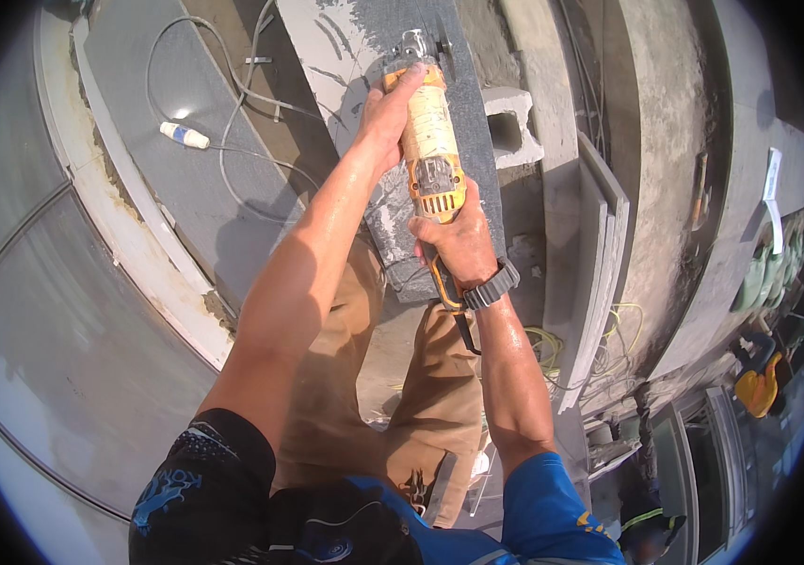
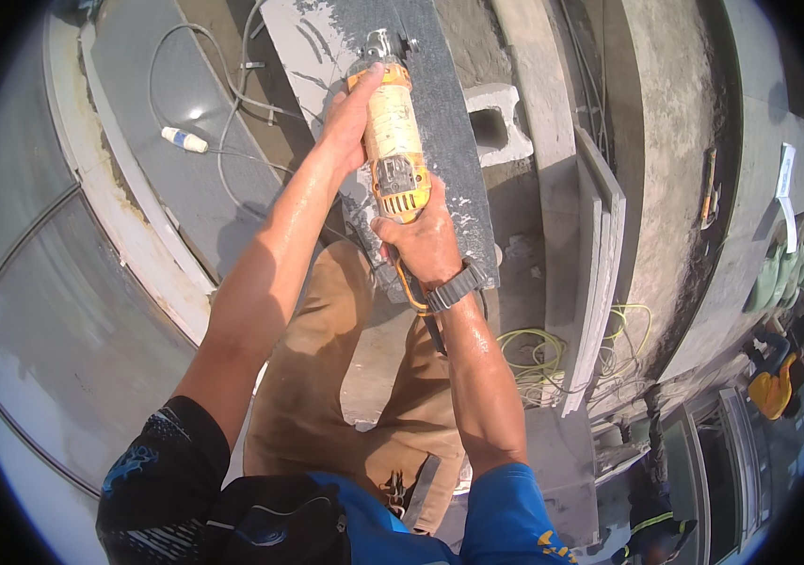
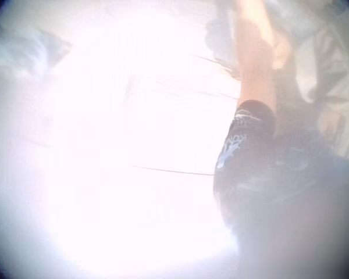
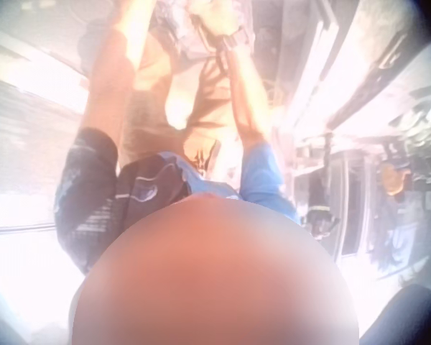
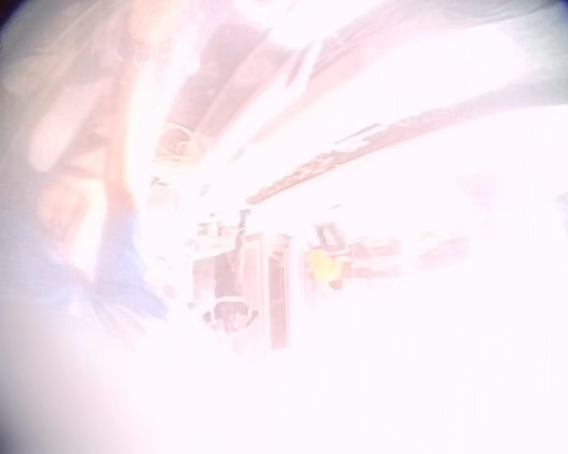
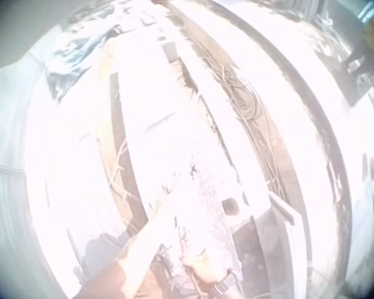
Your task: The person uses an angle grinder to cut a long stone slab on a construction site. They guide the tool along the slab's length, creating a cut line while other workers are visible in the background.
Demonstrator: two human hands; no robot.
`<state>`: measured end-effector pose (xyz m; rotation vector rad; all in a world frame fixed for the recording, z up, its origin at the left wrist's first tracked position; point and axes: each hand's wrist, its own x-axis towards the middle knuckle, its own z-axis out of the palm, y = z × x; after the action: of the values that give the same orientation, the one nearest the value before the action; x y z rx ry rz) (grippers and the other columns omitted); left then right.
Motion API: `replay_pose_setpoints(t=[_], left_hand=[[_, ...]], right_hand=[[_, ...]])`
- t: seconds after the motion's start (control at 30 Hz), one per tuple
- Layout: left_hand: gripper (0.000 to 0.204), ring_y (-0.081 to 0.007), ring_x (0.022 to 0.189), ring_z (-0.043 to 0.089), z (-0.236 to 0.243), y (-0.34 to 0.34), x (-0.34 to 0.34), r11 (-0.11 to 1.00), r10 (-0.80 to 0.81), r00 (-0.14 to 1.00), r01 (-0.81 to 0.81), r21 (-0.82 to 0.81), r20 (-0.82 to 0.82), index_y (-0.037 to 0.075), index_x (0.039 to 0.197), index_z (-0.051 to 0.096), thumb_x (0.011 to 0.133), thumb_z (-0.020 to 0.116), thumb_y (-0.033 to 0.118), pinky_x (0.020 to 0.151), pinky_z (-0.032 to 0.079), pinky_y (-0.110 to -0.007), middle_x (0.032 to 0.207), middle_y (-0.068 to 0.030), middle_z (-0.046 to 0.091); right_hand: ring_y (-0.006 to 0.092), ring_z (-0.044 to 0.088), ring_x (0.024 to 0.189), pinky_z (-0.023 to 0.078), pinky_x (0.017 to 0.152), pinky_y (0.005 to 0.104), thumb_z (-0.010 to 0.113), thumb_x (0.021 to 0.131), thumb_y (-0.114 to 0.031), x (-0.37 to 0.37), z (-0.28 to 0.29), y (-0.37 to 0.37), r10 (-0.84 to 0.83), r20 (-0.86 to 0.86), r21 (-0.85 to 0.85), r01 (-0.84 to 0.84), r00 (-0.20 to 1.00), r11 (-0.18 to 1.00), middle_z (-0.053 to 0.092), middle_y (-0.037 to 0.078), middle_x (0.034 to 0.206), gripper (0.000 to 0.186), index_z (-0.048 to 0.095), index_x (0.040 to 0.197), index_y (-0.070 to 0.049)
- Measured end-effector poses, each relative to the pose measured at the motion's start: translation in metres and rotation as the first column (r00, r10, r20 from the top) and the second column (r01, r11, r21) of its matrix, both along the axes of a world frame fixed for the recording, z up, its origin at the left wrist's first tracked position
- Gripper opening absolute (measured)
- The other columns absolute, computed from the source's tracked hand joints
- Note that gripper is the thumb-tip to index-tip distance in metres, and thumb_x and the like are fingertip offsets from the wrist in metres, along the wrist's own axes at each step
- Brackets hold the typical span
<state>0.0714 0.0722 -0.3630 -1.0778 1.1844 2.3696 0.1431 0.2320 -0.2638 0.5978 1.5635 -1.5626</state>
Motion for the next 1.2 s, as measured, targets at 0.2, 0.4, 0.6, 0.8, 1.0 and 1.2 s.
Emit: replay_pose_setpoints(t=[0.2,0.4,0.6,0.8,1.0,1.2], left_hand=[[0.056,-0.0235,0.08,0.073,-0.039,-0.011,-0.033,0.993,0.114,0.993,-0.114,-0.002,-0.028,-0.003,0.124,0.059,0.097,0.069,0.045,0.07,0.064,-0.041,0.098,-0.0146,0.07],[0.05,-0.0224,0.079,0.073,-0.05,-0.015,-0.035,0.989,0.125,0.991,-0.122,-0.082,0.036,0.0,0.119,0.065,0.099,0.067,0.046,0.07,0.064,-0.041,0.095,-0.0125,0.072],[0.05,-0.0224,0.078,0.073,-0.055,-0.015,-0.037,0.994,0.096,0.995,-0.093,-0.063,0.038,0.0,0.118,0.065,0.099,0.067,0.045,0.07,0.064,-0.041,0.095,-0.0125,0.072],[0.05,-0.0224,0.078,0.073,-0.055,-0.015,-0.04,0.996,0.08,0.996,-0.079,-0.049,0.035,0.0,0.118,0.065,0.099,0.067,0.045,0.069,0.064,-0.041,0.095,-0.0125,0.072],[0.049,-0.0224,0.078,0.073,-0.054,-0.014,-0.044,0.996,0.075,0.996,-0.073,-0.043,0.045,0.0,0.118,0.065,0.099,0.067,0.045,0.069,0.064,-0.041,0.094,-0.0125,0.072],[0.049,-0.0224,0.077,0.073,-0.053,-0.015,-0.048,0.997,0.066,0.997,-0.065,-0.039,0.048,0.0,0.118,0.065,0.099,0.067,0.045,0.069,0.064,-0.041,0.094,-0.0125,0.072]], right_hand=[[0.0171,0.065,0.054,0.052,0.043,0.0316,0.08,0.077,-0.003,-0.03,-0.05,-0.01,0.152,-0.162,0.103,-0.137,0.975,0.985,0.067,0.014,0.087,0.079,0.032,0.14,0.003],[0.018,0.065,0.052,0.051,0.041,0.0315,0.081,0.077,-0.004,-0.035,-0.065,-0.017,0.146,-0.137,0.059,-0.139,0.98,0.989,0.067,0.014,0.086,0.077,0.033,0.137,0.003],[0.0173,0.064,0.052,0.052,0.041,0.0309,0.081,0.078,0.001,-0.033,-0.071,-0.015,0.096,-0.105,0.017,-0.095,0.99,0.995,0.066,0.013,0.088,0.071,0.034,0.131,0.002],[0.0176,0.063,0.051,0.051,0.041,0.031,0.081,0.079,0.0,-0.038,-0.066,-0.014,0.122,-0.081,0.049,-0.118,0.989,0.992,0.066,0.014,0.086,0.07,0.034,0.131,0.002],[0.0189,0.063,0.05,0.053,0.042,0.0326,0.08,0.08,-0.002,-0.04,-0.073,-0.013,0.15,-0.134,0.058,-0.143,0.98,0.988,0.064,0.011,0.078,0.06,0.038,0.123,0.0],[0.0186,0.062,0.049,0.051,0.041,0.0324,0.08,0.079,0.001,-0.041,-0.071,-0.015,0.102,-0.083,-0.012,-0.104,0.991,0.995,0.064,0.012,0.079,0.066,0.034,0.126,0.004]])
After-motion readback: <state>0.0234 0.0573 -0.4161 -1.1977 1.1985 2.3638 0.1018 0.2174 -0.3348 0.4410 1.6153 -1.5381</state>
